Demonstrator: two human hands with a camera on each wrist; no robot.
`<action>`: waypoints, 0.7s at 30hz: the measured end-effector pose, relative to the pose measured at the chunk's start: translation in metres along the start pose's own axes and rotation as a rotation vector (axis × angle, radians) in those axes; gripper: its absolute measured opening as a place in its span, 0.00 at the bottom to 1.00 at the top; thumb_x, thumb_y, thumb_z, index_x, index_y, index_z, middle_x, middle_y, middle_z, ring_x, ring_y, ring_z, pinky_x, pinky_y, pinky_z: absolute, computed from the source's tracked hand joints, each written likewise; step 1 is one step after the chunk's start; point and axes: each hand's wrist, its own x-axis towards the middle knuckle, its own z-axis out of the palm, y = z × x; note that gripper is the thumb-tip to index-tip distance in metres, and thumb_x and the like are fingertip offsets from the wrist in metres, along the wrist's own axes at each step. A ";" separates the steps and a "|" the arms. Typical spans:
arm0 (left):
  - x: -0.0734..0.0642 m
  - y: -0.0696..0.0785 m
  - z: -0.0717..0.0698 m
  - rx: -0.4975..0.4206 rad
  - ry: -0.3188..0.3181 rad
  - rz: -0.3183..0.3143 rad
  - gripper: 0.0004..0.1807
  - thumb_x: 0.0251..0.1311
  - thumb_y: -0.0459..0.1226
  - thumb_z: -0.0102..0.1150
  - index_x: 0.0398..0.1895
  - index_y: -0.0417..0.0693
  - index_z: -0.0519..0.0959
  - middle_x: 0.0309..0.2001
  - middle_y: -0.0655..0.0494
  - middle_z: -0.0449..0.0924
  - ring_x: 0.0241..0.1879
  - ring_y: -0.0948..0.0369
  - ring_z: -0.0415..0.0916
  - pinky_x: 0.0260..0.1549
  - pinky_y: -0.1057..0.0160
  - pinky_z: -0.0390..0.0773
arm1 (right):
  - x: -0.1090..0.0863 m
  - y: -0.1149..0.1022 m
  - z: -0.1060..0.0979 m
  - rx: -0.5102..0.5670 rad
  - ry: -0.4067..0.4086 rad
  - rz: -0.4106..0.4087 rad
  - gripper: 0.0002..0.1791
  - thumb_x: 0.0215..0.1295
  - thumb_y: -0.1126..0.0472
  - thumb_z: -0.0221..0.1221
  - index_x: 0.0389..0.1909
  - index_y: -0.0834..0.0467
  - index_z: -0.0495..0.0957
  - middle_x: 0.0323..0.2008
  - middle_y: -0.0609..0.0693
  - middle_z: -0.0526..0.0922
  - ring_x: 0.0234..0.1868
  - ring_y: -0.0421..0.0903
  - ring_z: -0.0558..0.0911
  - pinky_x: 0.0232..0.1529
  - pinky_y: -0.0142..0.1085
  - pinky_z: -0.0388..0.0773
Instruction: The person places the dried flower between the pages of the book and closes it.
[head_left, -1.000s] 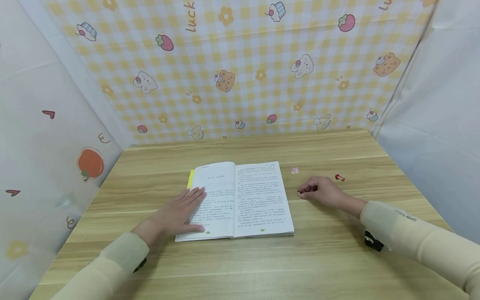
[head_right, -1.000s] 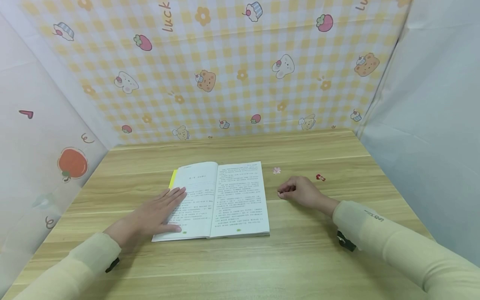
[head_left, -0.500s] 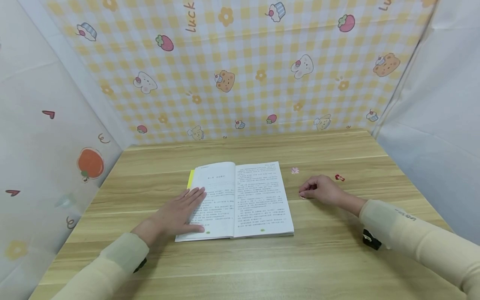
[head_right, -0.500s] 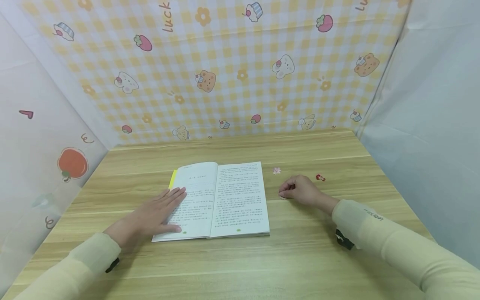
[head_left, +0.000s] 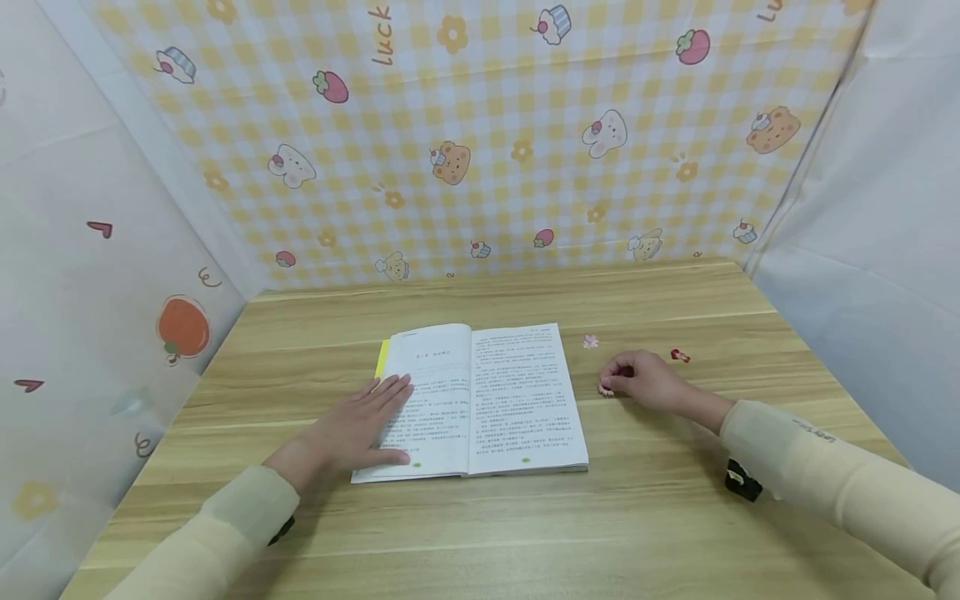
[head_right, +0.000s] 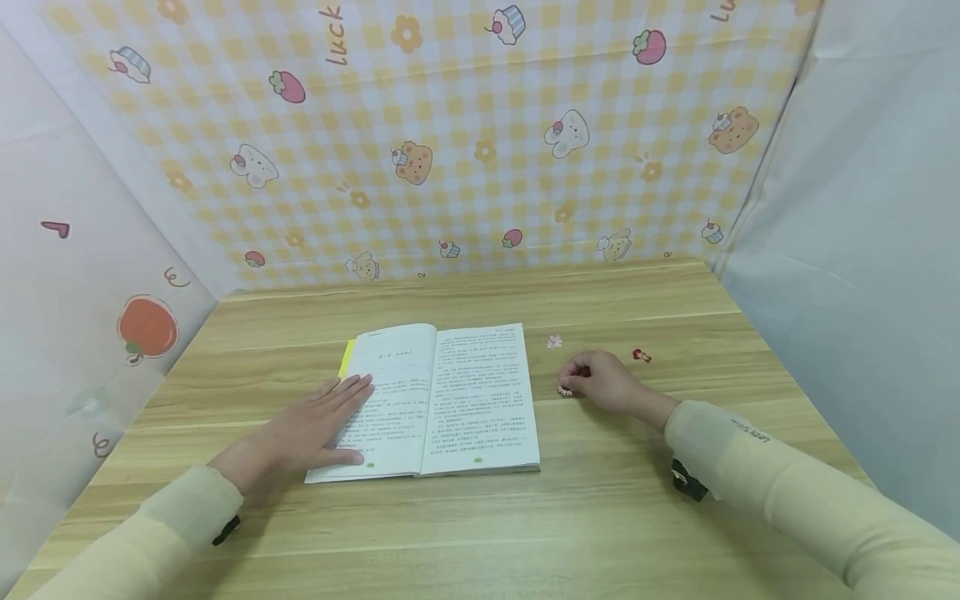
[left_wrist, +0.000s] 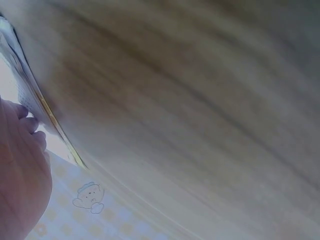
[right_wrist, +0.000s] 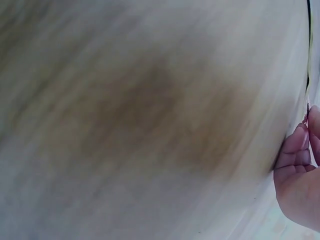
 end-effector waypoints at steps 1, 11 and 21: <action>0.000 0.000 0.000 -0.001 -0.001 0.000 0.58 0.58 0.74 0.35 0.76 0.39 0.46 0.77 0.48 0.42 0.75 0.52 0.38 0.71 0.53 0.42 | 0.000 -0.001 0.000 0.007 0.002 0.012 0.05 0.66 0.67 0.60 0.31 0.60 0.82 0.31 0.49 0.82 0.34 0.44 0.75 0.34 0.35 0.74; -0.001 0.000 0.002 -0.010 0.019 0.004 0.58 0.58 0.74 0.37 0.76 0.38 0.47 0.77 0.47 0.43 0.75 0.52 0.39 0.71 0.52 0.43 | 0.007 -0.016 0.001 0.253 -0.027 0.138 0.07 0.69 0.64 0.58 0.39 0.65 0.79 0.33 0.52 0.82 0.35 0.44 0.81 0.34 0.36 0.82; -0.001 -0.002 0.005 -0.001 0.017 0.003 0.58 0.58 0.74 0.36 0.76 0.38 0.46 0.77 0.48 0.42 0.75 0.53 0.38 0.72 0.53 0.42 | 0.027 -0.046 0.011 0.396 -0.063 0.134 0.10 0.70 0.62 0.58 0.43 0.67 0.77 0.35 0.57 0.82 0.35 0.46 0.80 0.34 0.34 0.81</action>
